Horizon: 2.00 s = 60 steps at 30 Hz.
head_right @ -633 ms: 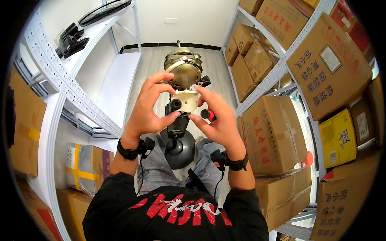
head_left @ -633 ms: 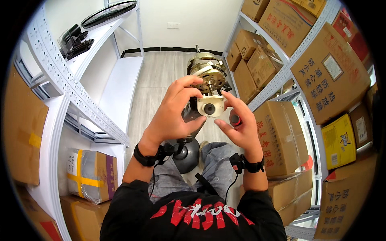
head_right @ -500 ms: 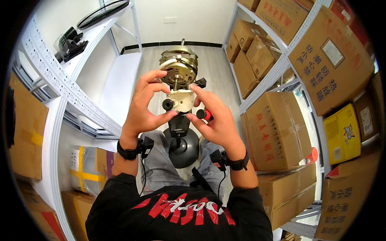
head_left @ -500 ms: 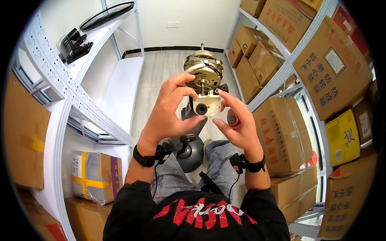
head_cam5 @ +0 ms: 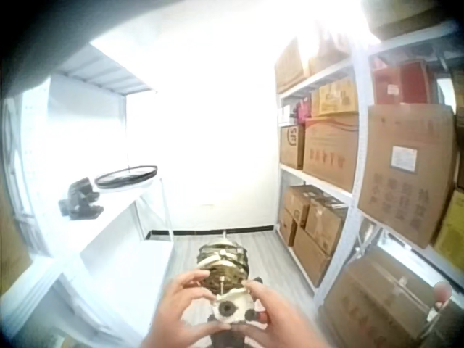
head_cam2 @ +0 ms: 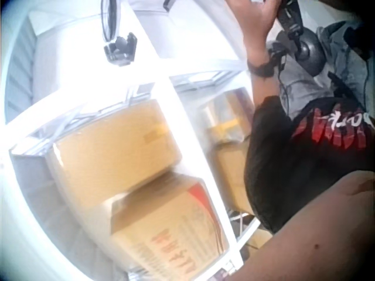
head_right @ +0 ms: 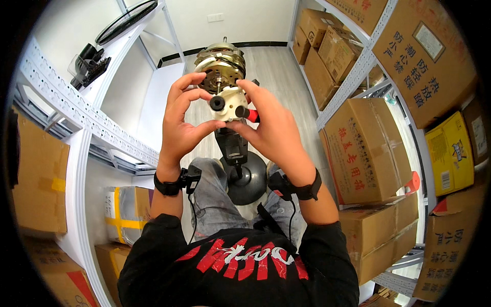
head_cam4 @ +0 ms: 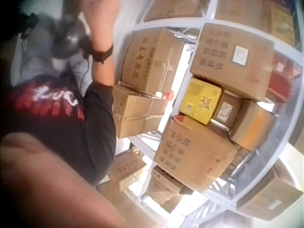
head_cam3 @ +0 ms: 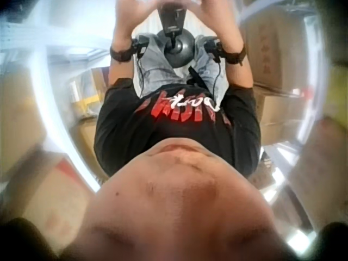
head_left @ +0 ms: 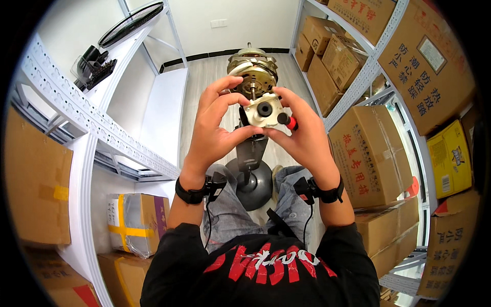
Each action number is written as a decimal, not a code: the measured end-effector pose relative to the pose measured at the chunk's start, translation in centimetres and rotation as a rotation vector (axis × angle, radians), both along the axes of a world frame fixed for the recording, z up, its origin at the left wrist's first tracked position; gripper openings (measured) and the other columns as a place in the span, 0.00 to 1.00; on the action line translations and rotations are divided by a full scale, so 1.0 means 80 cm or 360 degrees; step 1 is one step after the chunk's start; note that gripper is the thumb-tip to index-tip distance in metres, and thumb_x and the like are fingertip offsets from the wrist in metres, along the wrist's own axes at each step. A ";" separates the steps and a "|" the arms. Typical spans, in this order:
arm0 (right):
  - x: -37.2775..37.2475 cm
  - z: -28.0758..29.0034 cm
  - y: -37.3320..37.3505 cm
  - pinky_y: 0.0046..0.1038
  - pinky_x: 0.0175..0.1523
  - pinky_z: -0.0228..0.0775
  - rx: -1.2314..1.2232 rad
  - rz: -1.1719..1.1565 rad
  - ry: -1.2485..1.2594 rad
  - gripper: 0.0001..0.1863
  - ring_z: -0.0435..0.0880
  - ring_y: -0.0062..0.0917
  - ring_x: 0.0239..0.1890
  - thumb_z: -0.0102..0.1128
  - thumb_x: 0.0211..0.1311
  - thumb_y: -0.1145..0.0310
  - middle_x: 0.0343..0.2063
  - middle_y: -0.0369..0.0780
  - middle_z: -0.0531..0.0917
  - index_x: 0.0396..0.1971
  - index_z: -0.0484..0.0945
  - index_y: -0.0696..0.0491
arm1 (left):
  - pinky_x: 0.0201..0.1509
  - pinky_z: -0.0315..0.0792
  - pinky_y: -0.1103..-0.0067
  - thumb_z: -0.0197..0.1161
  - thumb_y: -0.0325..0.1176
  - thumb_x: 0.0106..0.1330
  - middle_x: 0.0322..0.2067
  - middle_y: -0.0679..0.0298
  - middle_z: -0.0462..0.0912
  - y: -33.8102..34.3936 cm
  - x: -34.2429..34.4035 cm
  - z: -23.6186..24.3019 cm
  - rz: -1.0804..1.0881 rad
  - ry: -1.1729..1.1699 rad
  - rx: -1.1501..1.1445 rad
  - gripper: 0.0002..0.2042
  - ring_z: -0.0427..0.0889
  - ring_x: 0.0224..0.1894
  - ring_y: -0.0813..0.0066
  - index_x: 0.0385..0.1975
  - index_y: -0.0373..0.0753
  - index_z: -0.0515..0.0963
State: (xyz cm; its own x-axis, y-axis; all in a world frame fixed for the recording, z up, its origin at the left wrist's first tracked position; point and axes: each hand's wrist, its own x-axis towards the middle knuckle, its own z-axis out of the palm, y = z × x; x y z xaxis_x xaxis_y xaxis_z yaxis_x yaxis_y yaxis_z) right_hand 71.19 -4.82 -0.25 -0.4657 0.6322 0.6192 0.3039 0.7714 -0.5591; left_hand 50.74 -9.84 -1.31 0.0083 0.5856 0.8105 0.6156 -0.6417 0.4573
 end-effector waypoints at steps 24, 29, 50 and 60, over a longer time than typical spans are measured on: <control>0.022 0.009 0.047 0.12 0.31 0.59 -0.0677 0.0249 0.0496 0.30 0.67 0.05 0.27 0.75 0.49 0.80 0.41 0.31 0.80 0.55 0.75 0.61 | 0.52 0.74 0.74 0.73 0.22 0.50 0.48 0.60 0.79 -0.007 0.000 -0.019 0.0053 -0.0149 0.0238 0.18 0.79 0.49 0.66 0.42 0.38 0.80; 0.021 0.013 0.045 0.12 0.30 0.59 -0.0615 0.0213 0.0441 0.31 0.67 0.05 0.27 0.78 0.47 0.77 0.37 0.30 0.80 0.54 0.76 0.60 | 0.31 0.72 0.87 0.70 0.22 0.59 0.32 0.67 0.80 -0.015 0.042 -0.063 -0.0260 -0.0844 -0.0432 0.12 0.79 0.29 0.87 0.42 0.36 0.79; 0.042 0.064 0.010 0.16 0.41 0.74 -0.0376 0.0242 0.0576 0.27 0.83 0.19 0.45 0.70 0.53 0.82 0.48 0.42 0.83 0.54 0.72 0.64 | 0.31 0.77 0.85 0.72 0.22 0.57 0.30 0.64 0.82 0.018 0.079 -0.077 0.0055 -0.0770 -0.0172 0.10 0.82 0.29 0.83 0.39 0.34 0.83; 0.069 -0.025 -0.033 0.17 0.39 0.71 -0.0484 0.0234 0.0260 0.39 0.79 0.15 0.34 0.81 0.41 0.77 0.41 0.34 0.82 0.58 0.74 0.57 | 0.43 0.77 0.81 0.69 0.23 0.60 0.44 0.63 0.80 -0.045 0.046 -0.106 -0.0829 -0.1147 -0.0789 0.21 0.82 0.42 0.78 0.55 0.36 0.77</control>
